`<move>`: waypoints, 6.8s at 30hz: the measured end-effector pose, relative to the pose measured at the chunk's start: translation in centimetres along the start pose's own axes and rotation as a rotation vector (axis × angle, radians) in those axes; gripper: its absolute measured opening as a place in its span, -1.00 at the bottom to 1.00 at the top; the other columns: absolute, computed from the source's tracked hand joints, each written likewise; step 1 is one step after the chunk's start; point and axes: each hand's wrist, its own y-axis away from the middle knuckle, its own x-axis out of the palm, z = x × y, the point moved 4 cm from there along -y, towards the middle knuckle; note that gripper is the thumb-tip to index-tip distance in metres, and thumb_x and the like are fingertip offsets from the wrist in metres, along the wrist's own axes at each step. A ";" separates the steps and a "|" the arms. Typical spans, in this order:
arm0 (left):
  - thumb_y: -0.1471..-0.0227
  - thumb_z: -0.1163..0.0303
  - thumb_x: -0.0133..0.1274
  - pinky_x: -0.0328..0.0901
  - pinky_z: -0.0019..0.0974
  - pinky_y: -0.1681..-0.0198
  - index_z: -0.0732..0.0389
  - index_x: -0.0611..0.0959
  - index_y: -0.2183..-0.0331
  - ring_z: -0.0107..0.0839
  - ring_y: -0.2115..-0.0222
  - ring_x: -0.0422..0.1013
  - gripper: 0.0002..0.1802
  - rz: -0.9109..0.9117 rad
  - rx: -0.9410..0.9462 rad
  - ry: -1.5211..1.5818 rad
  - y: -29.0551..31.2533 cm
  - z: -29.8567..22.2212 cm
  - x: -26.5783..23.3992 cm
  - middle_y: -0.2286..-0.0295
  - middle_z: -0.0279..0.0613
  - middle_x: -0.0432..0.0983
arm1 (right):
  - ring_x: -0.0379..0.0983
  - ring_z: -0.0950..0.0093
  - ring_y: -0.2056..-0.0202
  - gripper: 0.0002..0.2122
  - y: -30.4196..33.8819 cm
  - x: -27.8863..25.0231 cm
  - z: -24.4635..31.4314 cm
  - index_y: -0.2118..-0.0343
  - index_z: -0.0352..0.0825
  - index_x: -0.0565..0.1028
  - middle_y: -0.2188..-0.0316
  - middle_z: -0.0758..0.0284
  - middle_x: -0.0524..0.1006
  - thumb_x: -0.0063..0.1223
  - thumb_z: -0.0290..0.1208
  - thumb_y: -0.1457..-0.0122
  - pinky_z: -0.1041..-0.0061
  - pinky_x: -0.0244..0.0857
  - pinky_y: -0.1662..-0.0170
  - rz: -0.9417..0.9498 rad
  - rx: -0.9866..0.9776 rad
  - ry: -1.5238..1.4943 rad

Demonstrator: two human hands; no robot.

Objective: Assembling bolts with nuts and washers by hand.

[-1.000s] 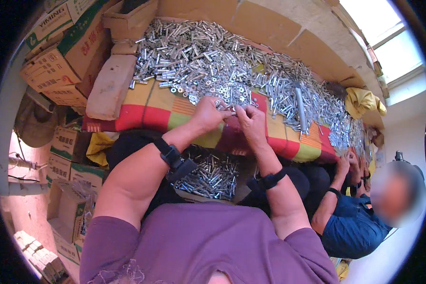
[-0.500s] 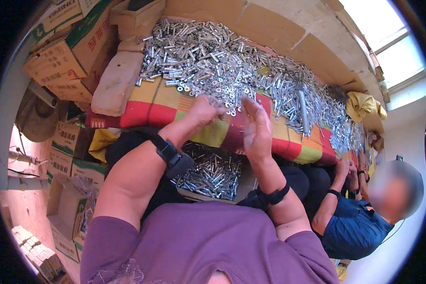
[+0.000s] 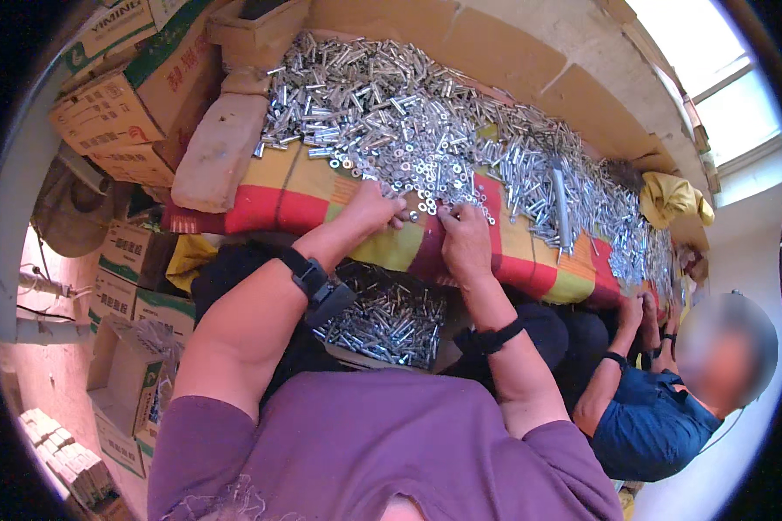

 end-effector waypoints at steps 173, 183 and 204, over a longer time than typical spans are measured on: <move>0.12 0.48 0.16 0.19 -0.48 0.74 0.32 0.62 0.49 -0.59 0.80 0.30 -0.90 0.040 0.177 -0.001 -2.1 0.0 3.2 0.63 -0.25 0.52 | 0.43 0.16 0.47 -0.84 -4.0 2.0 -2.8 0.58 -0.38 0.48 0.50 0.14 0.45 0.06 -0.38 0.02 0.26 0.33 0.38 0.148 0.147 0.038; 0.14 0.50 0.14 0.15 -0.51 0.75 0.32 0.59 0.52 -0.61 0.80 0.28 -0.91 -0.018 0.152 0.081 0.1 -2.4 2.8 0.64 -0.22 0.53 | 0.52 0.47 0.50 -0.93 -1.4 1.6 -3.8 0.44 -0.42 0.49 0.56 0.28 0.52 0.07 -0.52 -0.05 0.53 0.40 0.45 0.061 0.713 -1.205; 0.02 0.43 0.08 0.00 -0.61 0.81 0.24 0.57 0.46 -0.68 0.80 0.18 -0.91 0.284 -0.113 0.286 -0.6 -1.9 3.7 0.59 -0.23 0.52 | 0.43 0.63 0.48 -0.87 -1.1 0.0 -2.4 0.33 -0.42 0.56 0.48 0.35 0.51 0.07 -0.60 -0.03 0.67 0.34 0.40 0.094 0.635 -1.290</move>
